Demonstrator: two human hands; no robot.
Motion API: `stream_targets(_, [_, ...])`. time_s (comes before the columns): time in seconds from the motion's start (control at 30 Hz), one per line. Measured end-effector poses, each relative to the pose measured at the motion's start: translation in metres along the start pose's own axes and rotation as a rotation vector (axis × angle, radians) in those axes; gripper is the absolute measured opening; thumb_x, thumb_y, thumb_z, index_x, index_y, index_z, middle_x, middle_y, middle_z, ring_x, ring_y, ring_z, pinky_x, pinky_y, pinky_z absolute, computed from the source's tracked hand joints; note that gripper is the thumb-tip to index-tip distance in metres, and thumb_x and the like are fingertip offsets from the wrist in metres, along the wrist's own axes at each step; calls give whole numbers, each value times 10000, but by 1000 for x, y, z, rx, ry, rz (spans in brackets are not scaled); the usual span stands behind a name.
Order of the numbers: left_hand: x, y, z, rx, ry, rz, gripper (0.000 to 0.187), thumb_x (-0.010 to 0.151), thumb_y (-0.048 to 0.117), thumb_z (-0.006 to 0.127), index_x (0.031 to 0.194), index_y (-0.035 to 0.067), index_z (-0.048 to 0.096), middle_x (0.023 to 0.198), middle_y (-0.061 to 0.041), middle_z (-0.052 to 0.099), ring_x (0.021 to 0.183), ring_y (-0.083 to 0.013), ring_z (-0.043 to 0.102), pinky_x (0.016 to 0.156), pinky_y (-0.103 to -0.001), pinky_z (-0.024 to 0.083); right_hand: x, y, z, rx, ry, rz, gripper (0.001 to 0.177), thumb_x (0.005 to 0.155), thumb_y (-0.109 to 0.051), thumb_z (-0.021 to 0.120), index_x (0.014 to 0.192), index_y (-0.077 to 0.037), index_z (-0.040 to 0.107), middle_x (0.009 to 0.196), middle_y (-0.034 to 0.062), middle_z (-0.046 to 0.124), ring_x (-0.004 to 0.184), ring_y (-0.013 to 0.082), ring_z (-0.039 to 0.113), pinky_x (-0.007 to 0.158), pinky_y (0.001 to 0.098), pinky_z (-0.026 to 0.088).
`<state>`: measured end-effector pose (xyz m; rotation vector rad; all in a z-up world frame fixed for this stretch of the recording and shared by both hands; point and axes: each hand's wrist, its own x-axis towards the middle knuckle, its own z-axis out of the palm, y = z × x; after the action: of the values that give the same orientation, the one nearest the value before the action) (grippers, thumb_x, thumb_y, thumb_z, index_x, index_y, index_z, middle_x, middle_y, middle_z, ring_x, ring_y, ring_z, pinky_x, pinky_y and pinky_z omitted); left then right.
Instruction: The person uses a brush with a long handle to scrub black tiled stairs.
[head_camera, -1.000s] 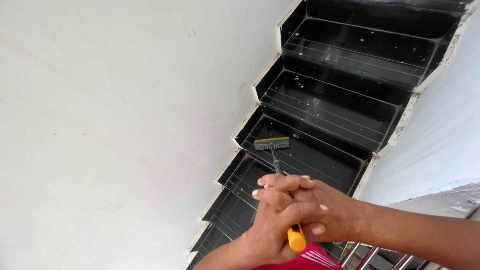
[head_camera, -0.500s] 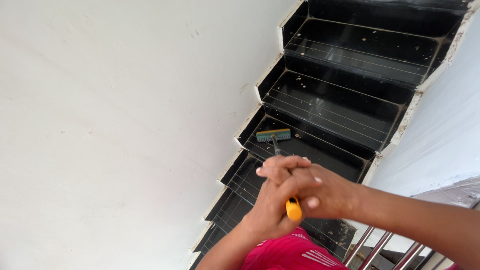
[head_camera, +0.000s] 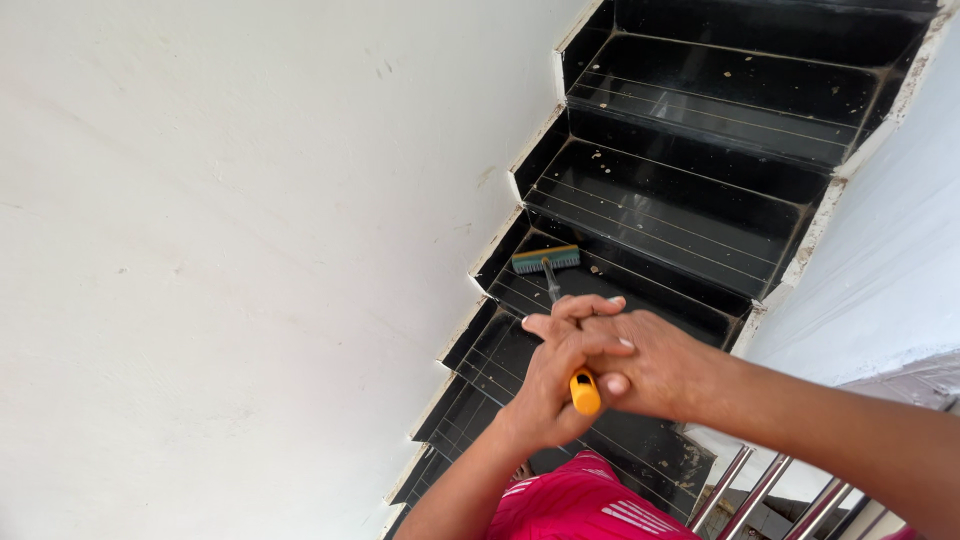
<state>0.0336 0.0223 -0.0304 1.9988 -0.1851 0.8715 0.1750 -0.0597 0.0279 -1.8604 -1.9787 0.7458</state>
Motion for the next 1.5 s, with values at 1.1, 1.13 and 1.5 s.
stream_targets(1.1, [-20,60,-19,-55,-188,-196,231,1048,257,727,1242,159,650,1566,-202,427,1624,-425,376,1279,-608,323,-29,-24,10,13,70,-392,658,1050,-490,454,1578,-110,355,1346,201,504,1278,326,544,1072,522,427])
stream_targets(1.13, [-20,56,-15,-92,-167,-159,225,1048,277,732,1231,173,653,1539,-178,444,1599,-402,368,1280,-593,278,-29,-20,13,16,68,-389,658,1050,-490,454,1578,-110,355,1346,201,504,1278,326,544,1072,521,427])
stream_targets(1.5, [-1,35,-20,-97,-152,-150,586,913,510,822,1403,255,624,1779,-249,27,1708,-483,94,1282,-600,338,-9,-2,12,146,64,-310,851,914,-429,709,1589,-222,233,1704,266,221,1496,451,405,1110,537,467])
